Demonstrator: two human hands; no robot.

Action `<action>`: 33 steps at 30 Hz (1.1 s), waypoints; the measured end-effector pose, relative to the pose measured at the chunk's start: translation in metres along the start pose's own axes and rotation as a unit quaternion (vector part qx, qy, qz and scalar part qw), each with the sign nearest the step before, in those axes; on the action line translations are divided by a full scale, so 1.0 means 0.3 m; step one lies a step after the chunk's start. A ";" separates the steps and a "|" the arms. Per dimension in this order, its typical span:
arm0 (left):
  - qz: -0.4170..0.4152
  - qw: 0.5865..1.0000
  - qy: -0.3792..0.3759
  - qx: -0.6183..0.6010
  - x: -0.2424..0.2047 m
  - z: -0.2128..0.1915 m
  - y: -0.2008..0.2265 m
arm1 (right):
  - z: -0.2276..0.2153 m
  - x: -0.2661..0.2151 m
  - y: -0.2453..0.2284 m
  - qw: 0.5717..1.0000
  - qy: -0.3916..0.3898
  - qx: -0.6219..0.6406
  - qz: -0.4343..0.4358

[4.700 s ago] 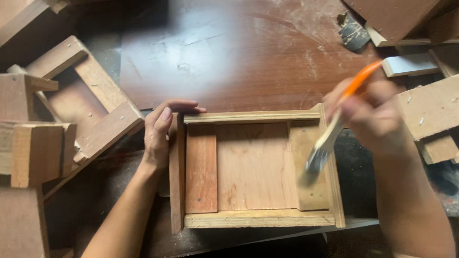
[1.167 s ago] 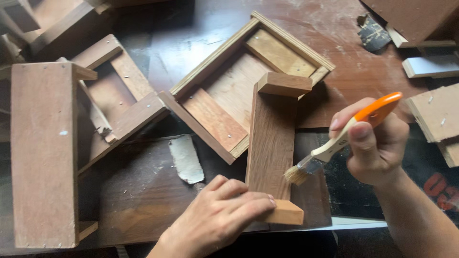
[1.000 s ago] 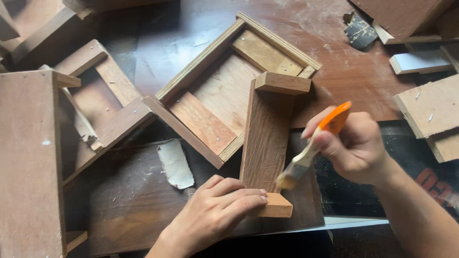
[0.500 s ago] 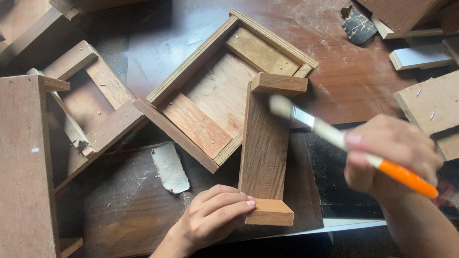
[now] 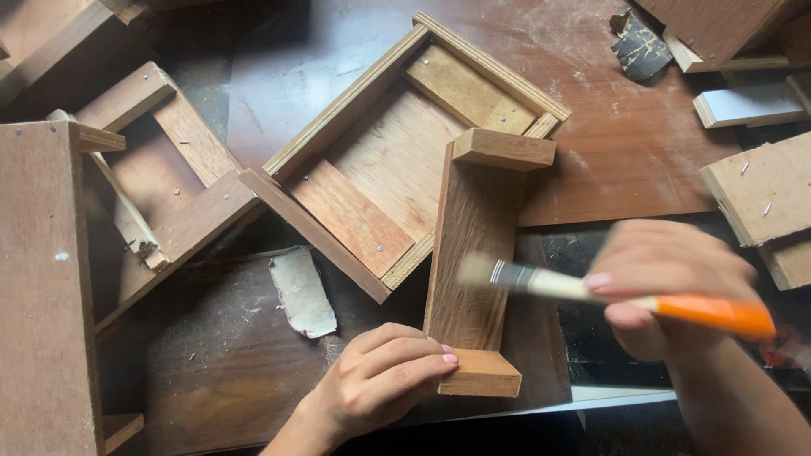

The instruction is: The person sands a small wooden piece with sandpaper, smoothing all sides and edges. They then use a brush to remove dust from the sanded piece and from a wooden box frame on the workbench.

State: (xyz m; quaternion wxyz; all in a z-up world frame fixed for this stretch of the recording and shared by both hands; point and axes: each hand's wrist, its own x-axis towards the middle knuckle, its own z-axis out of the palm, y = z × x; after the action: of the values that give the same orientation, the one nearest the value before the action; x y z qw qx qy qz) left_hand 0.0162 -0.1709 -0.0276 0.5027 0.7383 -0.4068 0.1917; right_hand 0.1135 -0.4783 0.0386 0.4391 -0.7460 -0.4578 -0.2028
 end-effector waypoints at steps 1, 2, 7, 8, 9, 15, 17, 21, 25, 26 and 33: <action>0.002 1.000 0.001 0.004 0.002 0.002 -0.004 | 0.003 0.001 -0.003 0.997 -0.053 0.053 0.027; 0.009 1.000 -0.001 0.011 0.004 0.003 -0.008 | 0.004 0.003 -0.003 0.987 -0.106 0.106 0.054; -0.005 1.000 0.008 0.028 -0.007 0.009 -0.004 | 0.010 0.005 -0.001 0.931 0.063 -0.343 -0.112; -0.001 0.999 0.006 0.036 -0.009 0.010 -0.008 | 0.014 0.003 0.002 0.965 0.119 -0.215 -0.087; 0.000 0.999 0.005 0.043 -0.015 0.013 -0.006 | 0.020 -0.006 0.002 0.985 0.118 -0.107 -0.060; 0.013 0.998 -0.014 0.066 0.001 0.003 0.001 | 0.000 -0.084 0.094 0.999 -0.006 -0.004 -0.040; 0.008 0.996 -0.041 0.073 0.020 -0.005 0.018 | -0.063 -0.127 0.103 0.979 0.063 -0.182 -0.067; 0.007 0.986 -0.139 0.093 0.065 -0.008 0.084 | -0.139 -0.175 0.070 0.979 0.109 -0.158 -0.069; 0.024 0.972 -0.208 0.106 0.131 0.005 0.089 | -0.080 -0.182 -0.016 0.993 0.110 -0.042 0.016; 0.029 0.969 -0.222 0.104 0.144 0.006 0.088 | -0.060 -0.189 -0.054 0.989 0.136 -0.019 0.062; 0.086 0.944 -0.279 0.151 0.165 0.111 0.133 | -0.003 -0.263 -0.265 0.944 0.280 -0.028 0.169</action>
State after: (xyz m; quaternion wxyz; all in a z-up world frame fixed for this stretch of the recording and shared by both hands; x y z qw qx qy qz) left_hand 0.0100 -0.2277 0.0160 0.2335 0.7915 -0.5592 0.0796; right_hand 0.0059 -0.5033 0.0208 0.5566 -0.7374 -0.1773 -0.3391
